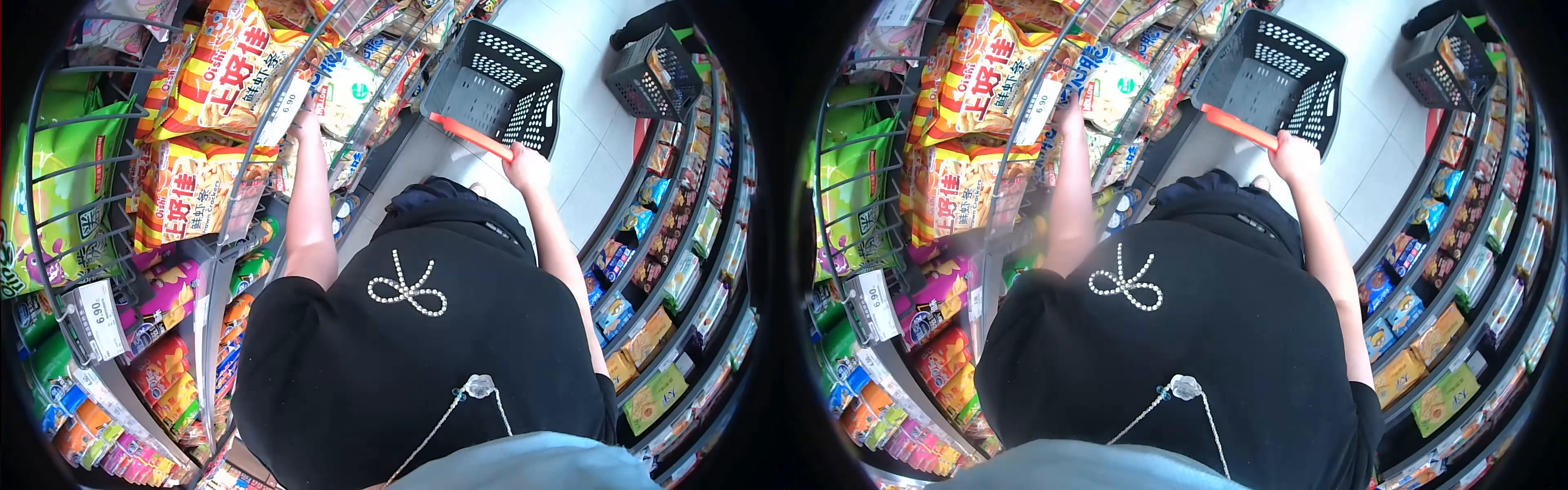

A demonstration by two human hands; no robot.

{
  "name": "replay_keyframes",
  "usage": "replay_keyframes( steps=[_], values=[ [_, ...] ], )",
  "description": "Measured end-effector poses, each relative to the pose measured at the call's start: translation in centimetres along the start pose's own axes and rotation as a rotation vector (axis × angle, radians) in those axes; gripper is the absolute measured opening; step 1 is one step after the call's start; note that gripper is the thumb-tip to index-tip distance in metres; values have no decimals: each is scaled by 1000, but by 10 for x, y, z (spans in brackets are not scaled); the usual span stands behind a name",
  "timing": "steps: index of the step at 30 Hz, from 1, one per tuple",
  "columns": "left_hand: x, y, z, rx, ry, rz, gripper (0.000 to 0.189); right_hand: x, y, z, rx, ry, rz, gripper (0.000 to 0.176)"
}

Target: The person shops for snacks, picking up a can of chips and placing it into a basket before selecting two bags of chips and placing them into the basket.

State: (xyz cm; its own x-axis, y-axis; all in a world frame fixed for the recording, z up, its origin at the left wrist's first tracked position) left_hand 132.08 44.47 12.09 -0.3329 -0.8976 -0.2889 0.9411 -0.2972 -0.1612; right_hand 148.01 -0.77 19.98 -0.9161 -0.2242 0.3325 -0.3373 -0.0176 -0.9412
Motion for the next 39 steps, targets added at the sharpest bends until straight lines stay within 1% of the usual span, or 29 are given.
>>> replay_keyframes(
  steps=[3,6,10,15,19,22,25,28,31,34,39],
  values=[
    [-8,-2,-2,156,-92,-17,82,1,-2,-1,0,2,-22,19],
    [-11,-13,-5,221,-192,-38,80,0,-2,0,10,8,-23,19],
    [-12,-26,-11,243,-284,-62,78,0,1,0,5,-44,44,20],
    [-6,-40,-24,254,-369,-87,74,-1,3,2,-11,-48,73,19],
    [-3,-46,-31,239,-403,-100,72,0,1,-1,-12,-32,79,18],
    [0,-46,-31,233,-422,-113,70,-1,3,1,-19,-32,113,21],
    [2,-48,-32,226,-446,-127,68,-2,3,0,-9,-24,103,25],
    [1,-44,-33,214,-462,-154,66,-2,5,1,-34,5,67,17],
    [1,-40,-34,208,-480,-183,64,-2,3,0,3,19,42,16],
    [2,-35,-35,190,-491,-208,63,1,1,-1,-13,-43,121,23],
    [0,-29,-37,176,-510,-239,60,1,2,-1,-24,-35,100,17]
  ],
)
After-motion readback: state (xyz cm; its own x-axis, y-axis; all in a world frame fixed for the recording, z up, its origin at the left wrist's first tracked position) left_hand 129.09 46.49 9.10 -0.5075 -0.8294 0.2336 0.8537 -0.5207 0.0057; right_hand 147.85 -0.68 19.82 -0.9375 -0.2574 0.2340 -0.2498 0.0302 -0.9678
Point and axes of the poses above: each hand's wrist, its own x-axis away from the middle knuckle, its own y-axis out of the palm, z = x × y, the point moved 6 cm from there along -x, towards the middle knuckle, and after that the axes turned 13 degrees about y, right-handed, at the moved point
